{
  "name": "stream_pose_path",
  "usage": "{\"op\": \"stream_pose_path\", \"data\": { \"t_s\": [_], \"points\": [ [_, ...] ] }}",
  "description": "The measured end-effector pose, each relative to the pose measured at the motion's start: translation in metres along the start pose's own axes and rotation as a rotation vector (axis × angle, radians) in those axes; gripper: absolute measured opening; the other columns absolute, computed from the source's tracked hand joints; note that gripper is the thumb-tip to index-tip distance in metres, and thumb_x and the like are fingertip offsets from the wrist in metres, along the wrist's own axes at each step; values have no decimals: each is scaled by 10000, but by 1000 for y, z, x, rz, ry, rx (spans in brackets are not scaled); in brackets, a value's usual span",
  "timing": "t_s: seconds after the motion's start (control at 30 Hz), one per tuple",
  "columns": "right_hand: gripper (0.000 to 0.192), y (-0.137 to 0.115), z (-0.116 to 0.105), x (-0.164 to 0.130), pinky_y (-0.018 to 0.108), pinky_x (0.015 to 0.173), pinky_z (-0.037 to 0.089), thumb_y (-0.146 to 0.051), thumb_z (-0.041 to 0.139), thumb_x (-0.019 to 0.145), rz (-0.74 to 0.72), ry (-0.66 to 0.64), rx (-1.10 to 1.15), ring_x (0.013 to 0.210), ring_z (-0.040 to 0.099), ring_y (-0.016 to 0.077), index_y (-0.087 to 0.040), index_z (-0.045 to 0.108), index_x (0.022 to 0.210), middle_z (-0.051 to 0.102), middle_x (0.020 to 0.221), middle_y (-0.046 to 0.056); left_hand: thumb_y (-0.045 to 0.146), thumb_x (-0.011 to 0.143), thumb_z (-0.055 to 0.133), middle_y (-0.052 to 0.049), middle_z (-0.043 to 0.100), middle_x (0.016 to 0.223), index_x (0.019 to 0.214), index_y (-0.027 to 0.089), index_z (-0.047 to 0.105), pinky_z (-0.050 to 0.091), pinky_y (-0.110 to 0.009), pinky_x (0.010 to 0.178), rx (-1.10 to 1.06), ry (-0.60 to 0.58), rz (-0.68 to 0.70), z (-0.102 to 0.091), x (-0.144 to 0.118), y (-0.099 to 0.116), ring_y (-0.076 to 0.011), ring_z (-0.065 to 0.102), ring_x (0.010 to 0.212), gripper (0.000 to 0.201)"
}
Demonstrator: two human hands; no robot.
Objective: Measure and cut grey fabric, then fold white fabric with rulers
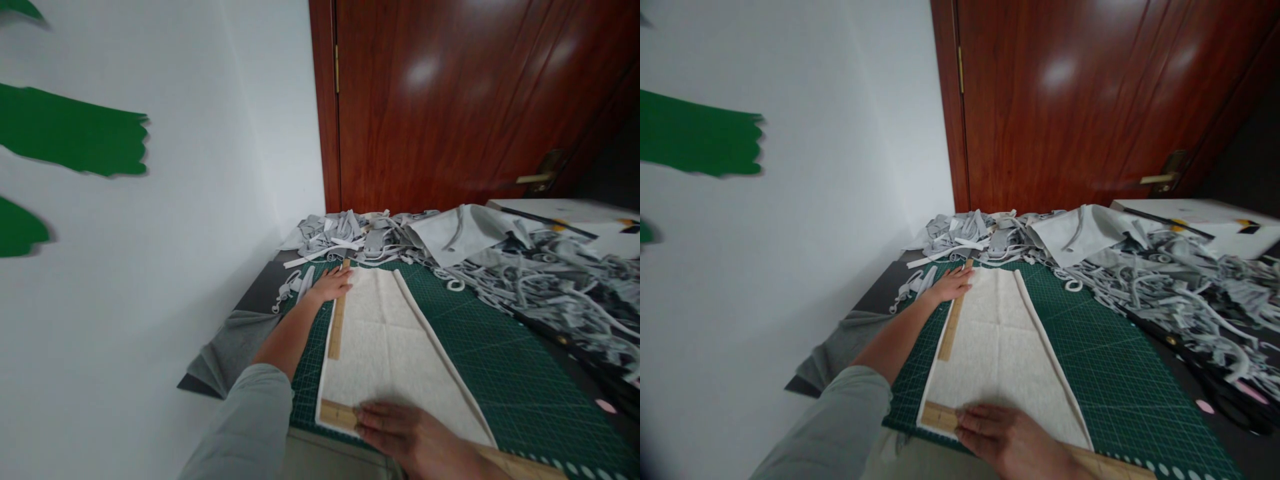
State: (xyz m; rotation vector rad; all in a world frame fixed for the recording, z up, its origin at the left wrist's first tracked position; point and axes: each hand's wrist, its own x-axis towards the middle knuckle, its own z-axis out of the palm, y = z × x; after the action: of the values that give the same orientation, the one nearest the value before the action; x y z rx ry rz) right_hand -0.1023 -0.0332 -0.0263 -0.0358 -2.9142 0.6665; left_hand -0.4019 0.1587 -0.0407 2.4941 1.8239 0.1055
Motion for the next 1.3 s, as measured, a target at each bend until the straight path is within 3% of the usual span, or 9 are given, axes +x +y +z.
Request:
{"op": "stream_pose_path", "data": {
  "t_s": [0.3,0.47,0.63,0.9,1.3],
  "points": [
    [475,1,1,-3,365,1140,263,-291,374,976,87,-18,54,1352,342,179,-266,328,1448,401,1462,40,457,954,336,49,189,1552,1468,358,207,163,-538,1112,9,10,4,-1,-2,0,-263,181,1408,539],
    [547,24,7,-25,437,1137,252,-337,370,970,424,203,-132,1397,229,207,-291,185,1483,226,1533,31,452,956,337,48,200,1549,1466,357,217,173,-526,1114,22,20,3,-2,-3,0,-260,186,1407,532],
    [654,61,22,-54,505,1097,309,-464,415,933,618,380,-473,1373,298,255,-283,116,1486,279,1515,68,426,956,347,39,207,1548,1462,340,235,185,-523,1111,31,24,9,-6,-4,2,-257,184,1409,525],
    [706,62,32,-73,561,1005,400,-523,401,913,695,449,-694,1323,392,288,-288,80,1497,327,1492,89,423,956,351,25,191,1552,1465,340,222,197,-553,1098,28,-5,-3,-13,-7,7,-269,179,1410,531],
    [652,61,28,-74,559,1044,346,-508,411,921,718,422,-623,1345,355,290,-258,198,1485,317,1500,104,412,954,343,24,209,1549,1467,336,220,204,-515,1105,43,9,-8,-12,-6,7,-267,181,1409,533]
  ]
}}
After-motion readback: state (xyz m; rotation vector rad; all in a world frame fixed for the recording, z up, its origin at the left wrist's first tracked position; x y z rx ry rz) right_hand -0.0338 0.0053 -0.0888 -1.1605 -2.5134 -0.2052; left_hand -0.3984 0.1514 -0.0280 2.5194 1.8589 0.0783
